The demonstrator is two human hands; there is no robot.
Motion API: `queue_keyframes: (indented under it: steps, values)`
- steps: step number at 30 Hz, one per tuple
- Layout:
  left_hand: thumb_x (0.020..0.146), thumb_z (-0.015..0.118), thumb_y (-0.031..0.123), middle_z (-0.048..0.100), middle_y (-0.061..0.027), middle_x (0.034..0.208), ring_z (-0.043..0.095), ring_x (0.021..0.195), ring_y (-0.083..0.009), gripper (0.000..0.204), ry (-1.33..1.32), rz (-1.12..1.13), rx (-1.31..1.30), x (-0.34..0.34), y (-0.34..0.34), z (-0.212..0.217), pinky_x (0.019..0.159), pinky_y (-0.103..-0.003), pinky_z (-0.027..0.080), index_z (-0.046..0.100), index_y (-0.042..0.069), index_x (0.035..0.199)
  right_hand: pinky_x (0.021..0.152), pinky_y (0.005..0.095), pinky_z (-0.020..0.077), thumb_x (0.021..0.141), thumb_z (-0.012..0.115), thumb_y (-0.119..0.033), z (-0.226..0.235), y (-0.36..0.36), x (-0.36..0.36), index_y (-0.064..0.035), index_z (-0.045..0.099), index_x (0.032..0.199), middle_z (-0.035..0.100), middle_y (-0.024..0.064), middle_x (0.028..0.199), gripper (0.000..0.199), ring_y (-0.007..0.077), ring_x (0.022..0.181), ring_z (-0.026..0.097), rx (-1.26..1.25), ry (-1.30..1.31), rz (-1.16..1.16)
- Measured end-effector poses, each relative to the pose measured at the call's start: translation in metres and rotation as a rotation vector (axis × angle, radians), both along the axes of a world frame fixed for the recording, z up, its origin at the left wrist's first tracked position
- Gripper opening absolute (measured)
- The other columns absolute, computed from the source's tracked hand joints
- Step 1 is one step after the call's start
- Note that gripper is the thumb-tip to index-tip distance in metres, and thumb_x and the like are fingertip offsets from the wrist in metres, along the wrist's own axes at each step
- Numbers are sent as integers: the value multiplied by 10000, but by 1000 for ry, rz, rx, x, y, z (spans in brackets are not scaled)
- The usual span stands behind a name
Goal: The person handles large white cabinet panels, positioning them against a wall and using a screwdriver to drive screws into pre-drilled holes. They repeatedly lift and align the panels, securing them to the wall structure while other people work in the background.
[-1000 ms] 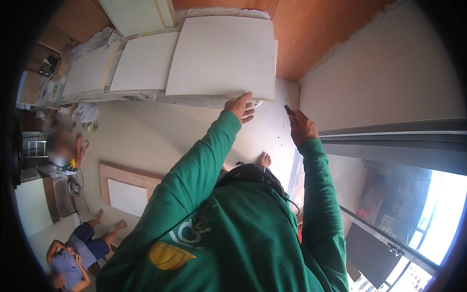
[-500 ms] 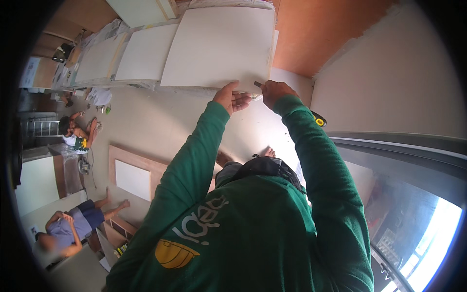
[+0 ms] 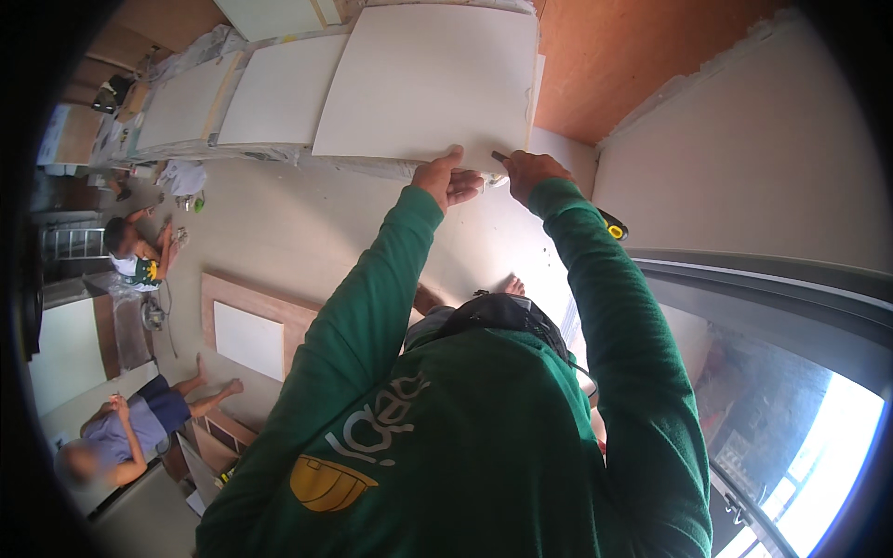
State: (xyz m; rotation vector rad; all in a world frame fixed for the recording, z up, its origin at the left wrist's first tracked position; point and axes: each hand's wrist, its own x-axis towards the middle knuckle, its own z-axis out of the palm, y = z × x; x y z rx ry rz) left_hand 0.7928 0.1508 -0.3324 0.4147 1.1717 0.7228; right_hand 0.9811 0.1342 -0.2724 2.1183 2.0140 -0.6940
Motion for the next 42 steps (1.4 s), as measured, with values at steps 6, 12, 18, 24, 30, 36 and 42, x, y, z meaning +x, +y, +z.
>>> queue_keyframes:
  steps: [6, 12, 18, 24, 30, 36, 42]
  values:
    - [1005, 589, 370, 682, -178, 1023, 714, 904, -262, 431, -42, -9, 0, 1, 1, 6, 848, -423, 602, 551, 1, 1223, 782, 544, 543, 1050, 444, -377, -4, -2, 1, -124, 619, 1122, 716, 207, 947, 316, 443, 875, 686, 102, -44, 41]
    - [1019, 570, 358, 673, -202, 1047, 718, 951, -289, 449, -72, 17, -10, 3, -1, 6, 865, -426, 603, 505, -16, 1259, 859, 503, 548, 1049, 415, -348, 12, 0, -3, -161, 584, 1232, 722, 165, 1033, 311, 381, 981, 703, -37, -154, 121]
    - [1036, 553, 340, 673, -200, 1060, 719, 958, -302, 423, -121, 146, -9, 15, -5, -2, 897, -430, 595, 509, -21, 1253, 858, 495, 551, 1035, 437, -298, 16, 4, -5, -153, 582, 1211, 723, 163, 1044, 270, 370, 991, 707, -37, -186, 186]
    - [1034, 559, 336, 670, -200, 1104, 713, 987, -302, 429, -130, 172, 12, 18, -7, -2, 911, -428, 592, 516, -28, 1259, 854, 496, 553, 1028, 445, -268, 20, 10, -5, -123, 576, 1208, 722, 157, 1064, 265, 365, 1002, 705, -31, -258, 294]
    - [958, 677, 241, 672, -181, 1112, 711, 1002, -302, 383, -111, 142, 28, 22, -6, -5, 920, -420, 587, 577, -44, 1193, 849, 497, 554, 1016, 456, -258, 21, 13, -4, -93, 572, 1184, 719, 193, 1049, 263, 376, 982, 705, -101, -209, 292]
    - [855, 771, 144, 682, -153, 1087, 712, 986, -290, 324, -90, 170, 92, 31, -10, -15, 930, -404, 581, 645, -58, 1074, 823, 518, 556, 1005, 468, -258, 8, 8, -1, -68, 566, 1125, 720, 224, 950, 245, 406, 907, 712, -24, -93, 228]
    - [843, 780, 138, 701, -130, 1023, 712, 956, -256, 275, -58, 202, 66, 35, -11, -11, 937, -383, 576, 678, -43, 1023, 826, 525, 554, 1017, 439, -267, 14, 8, -1, -69, 565, 1135, 720, 227, 966, 262, 415, 906, 711, -68, -115, 231]
